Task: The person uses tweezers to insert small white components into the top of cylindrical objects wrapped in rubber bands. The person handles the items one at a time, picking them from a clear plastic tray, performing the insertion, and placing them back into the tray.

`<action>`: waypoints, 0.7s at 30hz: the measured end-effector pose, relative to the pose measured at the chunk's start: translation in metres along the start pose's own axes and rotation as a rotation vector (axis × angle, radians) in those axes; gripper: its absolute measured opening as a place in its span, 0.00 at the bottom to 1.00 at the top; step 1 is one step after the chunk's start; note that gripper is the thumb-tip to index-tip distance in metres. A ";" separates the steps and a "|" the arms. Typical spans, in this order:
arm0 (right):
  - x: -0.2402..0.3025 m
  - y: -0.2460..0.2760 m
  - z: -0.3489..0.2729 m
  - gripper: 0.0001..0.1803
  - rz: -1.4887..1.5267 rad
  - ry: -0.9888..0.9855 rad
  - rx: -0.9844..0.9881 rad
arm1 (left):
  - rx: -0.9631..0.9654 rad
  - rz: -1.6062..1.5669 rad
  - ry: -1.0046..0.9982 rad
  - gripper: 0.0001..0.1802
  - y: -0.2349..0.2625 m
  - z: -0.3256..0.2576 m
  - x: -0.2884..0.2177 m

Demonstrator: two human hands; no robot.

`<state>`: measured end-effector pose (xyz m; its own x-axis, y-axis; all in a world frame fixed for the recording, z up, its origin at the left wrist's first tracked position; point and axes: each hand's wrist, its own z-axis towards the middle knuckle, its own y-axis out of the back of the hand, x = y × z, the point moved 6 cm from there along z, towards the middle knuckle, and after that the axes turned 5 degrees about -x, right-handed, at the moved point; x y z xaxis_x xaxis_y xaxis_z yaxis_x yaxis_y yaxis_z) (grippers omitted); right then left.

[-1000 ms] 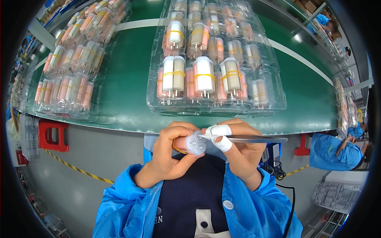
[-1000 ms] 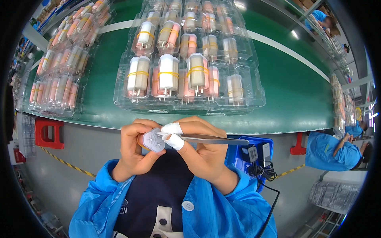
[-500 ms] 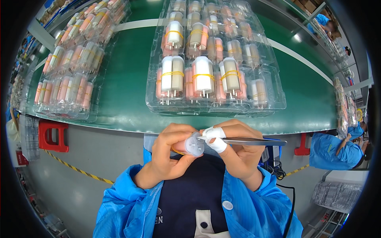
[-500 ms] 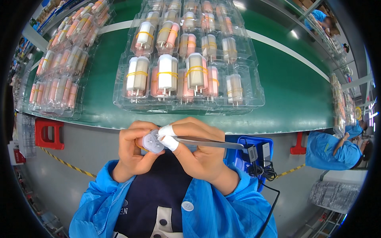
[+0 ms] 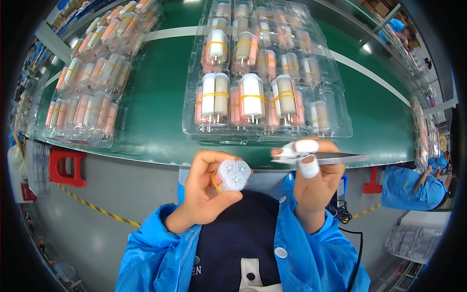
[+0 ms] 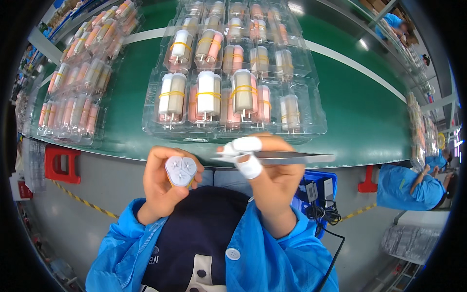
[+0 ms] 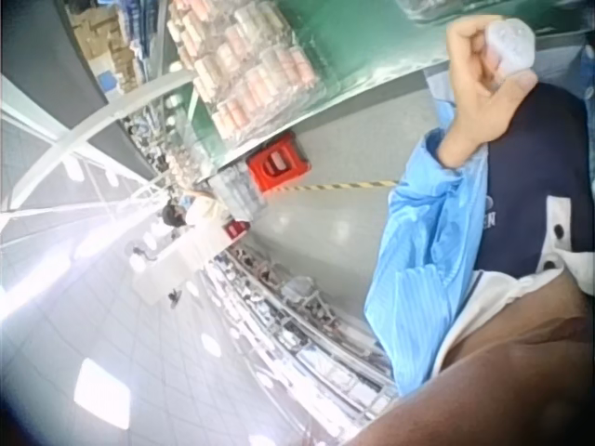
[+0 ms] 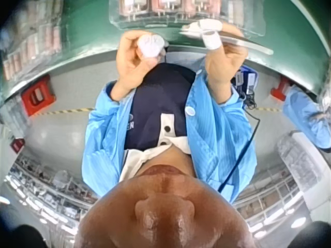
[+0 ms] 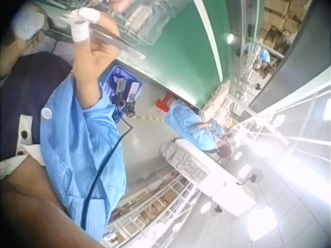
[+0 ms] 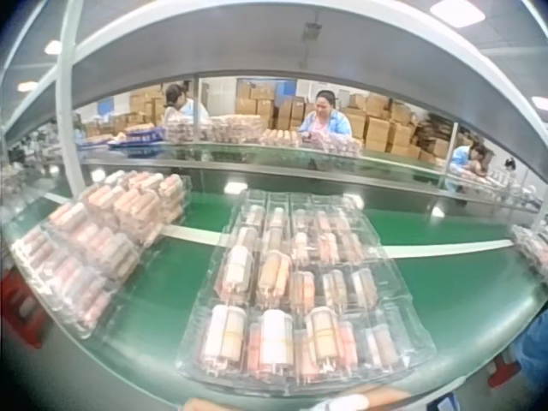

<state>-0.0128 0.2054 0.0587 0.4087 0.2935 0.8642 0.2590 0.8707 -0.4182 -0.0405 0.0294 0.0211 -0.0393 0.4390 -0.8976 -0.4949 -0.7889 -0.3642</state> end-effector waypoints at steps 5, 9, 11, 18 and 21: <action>-0.001 -0.002 -0.004 0.09 0.012 0.003 0.036 | 0.024 -0.308 0.190 0.28 -0.005 -0.001 0.006; -0.005 -0.006 -0.005 0.08 -0.005 -0.014 0.096 | 0.028 -0.389 0.257 0.29 -0.007 -0.001 0.008; -0.005 -0.007 -0.006 0.09 0.003 -0.017 0.105 | 0.039 -0.420 0.271 0.29 -0.008 -0.001 0.010; -0.006 -0.013 -0.009 0.09 -0.004 -0.033 0.165 | 0.093 -0.479 0.325 0.32 -0.010 -0.001 0.013; -0.005 -0.014 -0.009 0.10 -0.015 -0.026 0.179 | 0.101 -0.512 0.361 0.33 -0.010 -0.003 0.017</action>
<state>-0.0104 0.1879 0.0578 0.3822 0.2879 0.8781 0.1040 0.9308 -0.3504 -0.0339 0.0431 0.0088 0.5102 0.5635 -0.6498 -0.4538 -0.4654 -0.7599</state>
